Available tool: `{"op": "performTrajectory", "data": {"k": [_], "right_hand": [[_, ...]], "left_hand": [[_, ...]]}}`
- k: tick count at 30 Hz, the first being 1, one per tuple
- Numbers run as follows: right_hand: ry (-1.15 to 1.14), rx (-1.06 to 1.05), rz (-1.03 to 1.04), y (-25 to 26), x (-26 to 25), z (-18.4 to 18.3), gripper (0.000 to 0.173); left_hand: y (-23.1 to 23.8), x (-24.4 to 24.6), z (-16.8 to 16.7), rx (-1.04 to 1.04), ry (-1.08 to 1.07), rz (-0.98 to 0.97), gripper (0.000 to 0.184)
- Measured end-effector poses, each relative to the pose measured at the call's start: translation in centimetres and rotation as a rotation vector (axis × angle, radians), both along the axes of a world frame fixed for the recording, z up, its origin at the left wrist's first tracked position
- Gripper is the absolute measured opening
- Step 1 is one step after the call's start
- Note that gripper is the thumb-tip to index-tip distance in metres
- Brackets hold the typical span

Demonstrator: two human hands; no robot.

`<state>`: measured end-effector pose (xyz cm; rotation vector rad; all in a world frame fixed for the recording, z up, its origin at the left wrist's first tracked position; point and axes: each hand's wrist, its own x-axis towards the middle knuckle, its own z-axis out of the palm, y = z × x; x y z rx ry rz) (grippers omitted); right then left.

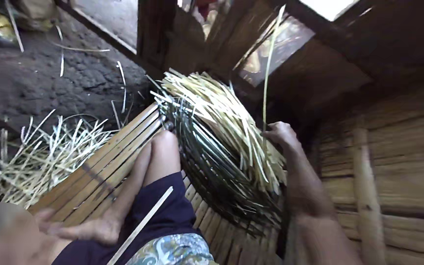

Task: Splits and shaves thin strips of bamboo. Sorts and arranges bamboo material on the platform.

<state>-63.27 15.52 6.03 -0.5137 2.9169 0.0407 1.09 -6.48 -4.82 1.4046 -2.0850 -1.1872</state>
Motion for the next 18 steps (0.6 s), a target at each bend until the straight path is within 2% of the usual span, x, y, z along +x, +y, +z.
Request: {"op": "performTrajectory", "data": {"k": [3,6,10,13,16,18], "right_hand": [[0.113,0.105,-0.194,2.9,-1.7,-1.2,0.042],[0.163,0.078,-0.269,3.1,-1.2,-2.1,0.041],[0.147,-0.002,-0.15,1.0,1.8,-3.4,0.03],[0.057,-0.113,-0.004,-1.6,6.0,-5.2,0.03],[-0.135,-0.262,0.159,-5.2,12.1,-7.7,0.031],[-0.35,-0.359,0.222,-7.6,17.6,-7.9,0.028]], "left_hand": [[4.2,-8.8,-0.6,0.256,-0.018,-0.424,0.044],[6.5,-14.3,-2.2,0.379,-0.099,-0.593,0.051],[7.6,-18.2,-3.5,0.404,-0.202,-0.629,0.057],[8.2,-19.0,-3.9,0.408,-0.221,-0.613,0.052],[7.4,-17.6,-4.8,0.465,-0.1,-0.6,0.042],[6.3,-15.8,-4.7,0.513,-0.025,-0.525,0.036]]}}
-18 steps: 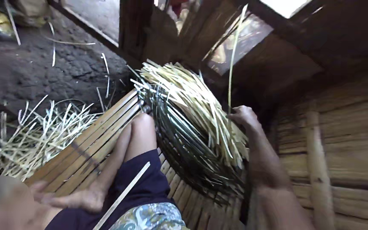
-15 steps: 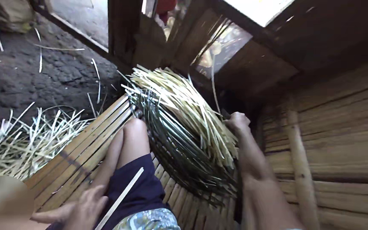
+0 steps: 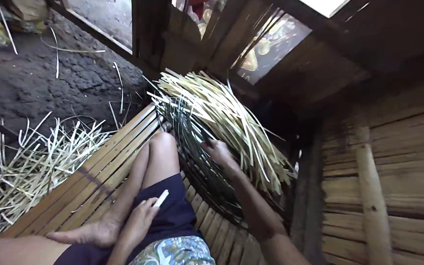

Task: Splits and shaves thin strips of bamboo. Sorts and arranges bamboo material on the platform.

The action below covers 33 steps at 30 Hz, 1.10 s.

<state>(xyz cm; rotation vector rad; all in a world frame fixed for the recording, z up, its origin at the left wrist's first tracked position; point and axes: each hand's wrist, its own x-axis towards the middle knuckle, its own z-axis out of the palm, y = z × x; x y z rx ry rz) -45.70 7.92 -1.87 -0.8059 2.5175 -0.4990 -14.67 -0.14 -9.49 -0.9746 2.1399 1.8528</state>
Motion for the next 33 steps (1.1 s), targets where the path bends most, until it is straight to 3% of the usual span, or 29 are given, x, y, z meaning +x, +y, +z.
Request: {"op": "performTrajectory", "data": {"k": [7,11,17,20,25,28,33], "right_hand": [[-0.662,-0.109,0.35,-5.9,12.2,-2.2,0.033],[-0.851,-0.171,0.425,-7.3,16.3,-2.8,0.03],[-1.193,-0.176,0.472,-7.5,19.4,-2.1,0.032],[-1.266,-0.112,0.582,-7.4,19.7,-0.9,0.037],[-1.346,-0.074,0.856,-7.4,19.3,1.6,0.024],[-1.375,-0.053,0.963,-7.5,19.3,3.0,0.025],[-1.366,-0.047,1.026,-7.9,19.4,3.9,0.023]], "left_hand": [[-2.2,5.9,2.9,0.452,0.152,0.54,0.034],[-2.5,7.6,3.9,0.386,0.133,0.694,0.03],[-1.2,11.0,7.8,0.16,0.144,0.714,0.022],[-0.5,12.3,9.5,0.022,0.139,0.728,0.025],[-0.1,13.8,12.1,-0.122,0.012,0.666,0.019],[0.0,13.8,13.2,-0.156,-0.035,0.635,0.017],[-0.1,14.1,13.5,-0.099,0.084,0.666,0.013]]}}
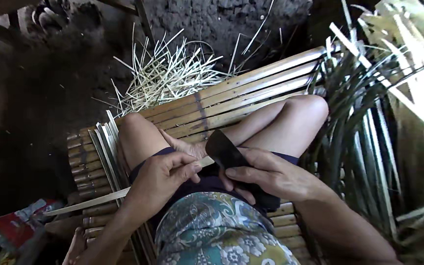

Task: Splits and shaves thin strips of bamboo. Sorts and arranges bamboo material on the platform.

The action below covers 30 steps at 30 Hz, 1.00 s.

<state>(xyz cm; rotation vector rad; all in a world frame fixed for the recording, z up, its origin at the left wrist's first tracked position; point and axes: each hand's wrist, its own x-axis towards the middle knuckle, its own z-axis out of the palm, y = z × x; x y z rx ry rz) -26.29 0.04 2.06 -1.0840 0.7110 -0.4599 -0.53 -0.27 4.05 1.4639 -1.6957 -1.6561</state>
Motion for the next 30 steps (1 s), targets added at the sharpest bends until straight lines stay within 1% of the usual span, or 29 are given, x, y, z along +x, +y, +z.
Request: {"op": "performTrajectory", "data": {"k": [3,12,15,21,24,28,30], "right_hand": [[0.005,0.012,0.02,-0.3,0.0,0.3,0.026],[0.033,0.015,0.06,-0.6,0.0,0.8,0.022],[0.032,0.022,0.068,-0.6,0.0,1.2,0.023],[0.056,0.02,0.084,-0.5,0.3,1.8,0.018],[0.059,0.02,0.101,-0.5,0.6,2.3,0.015],[-0.035,0.035,0.105,-0.1,1.0,2.4,0.015],[-0.105,0.041,0.063,0.5,1.4,2.3,0.017]], "left_hand": [[0.0,0.2,0.1,0.005,0.024,-0.004,0.012],[0.3,0.4,0.5,-0.032,0.005,-0.006,0.012],[0.5,0.4,0.7,-0.05,0.019,-0.005,0.012],[0.9,0.3,1.1,-0.113,-0.033,0.015,0.013],[1.1,0.5,1.3,-0.102,0.016,0.009,0.013],[1.4,0.6,1.6,-0.117,0.113,-0.006,0.015],[1.7,0.6,1.9,-0.14,0.138,0.009,0.015]]}}
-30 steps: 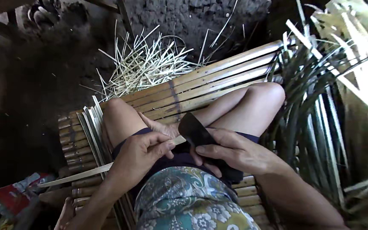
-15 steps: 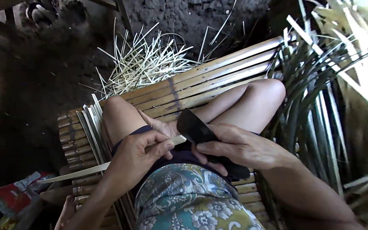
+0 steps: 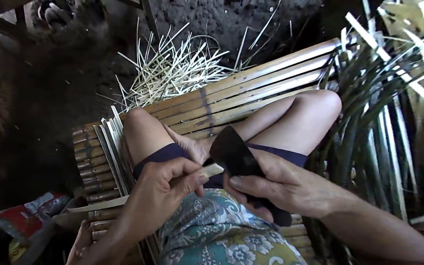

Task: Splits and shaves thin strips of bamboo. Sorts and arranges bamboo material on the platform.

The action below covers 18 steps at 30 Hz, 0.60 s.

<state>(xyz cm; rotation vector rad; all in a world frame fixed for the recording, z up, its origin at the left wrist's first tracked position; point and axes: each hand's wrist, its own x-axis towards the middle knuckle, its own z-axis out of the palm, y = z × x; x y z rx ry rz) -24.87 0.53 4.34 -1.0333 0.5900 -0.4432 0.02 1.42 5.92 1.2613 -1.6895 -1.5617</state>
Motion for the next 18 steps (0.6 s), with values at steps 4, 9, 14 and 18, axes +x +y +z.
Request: {"op": "performTrajectory", "data": {"k": [4,9,14,18], "right_hand": [[-0.066,0.012,-0.024,0.6,0.5,-0.3,0.014],[0.026,0.074,0.183,-0.7,-0.1,0.3,0.009],[0.104,-0.122,-0.01,1.5,2.6,-0.9,0.013],[0.177,-0.298,-0.013,0.4,2.4,-2.6,0.032]], "left_hand": [[0.4,0.1,0.3,-0.013,0.005,0.007,0.015],[1.2,0.2,0.2,0.037,-0.009,-0.035,0.017],[2.1,-0.5,-0.6,-0.006,-0.042,0.055,0.019],[3.1,-0.6,-0.8,0.042,-0.073,0.138,0.015]]}}
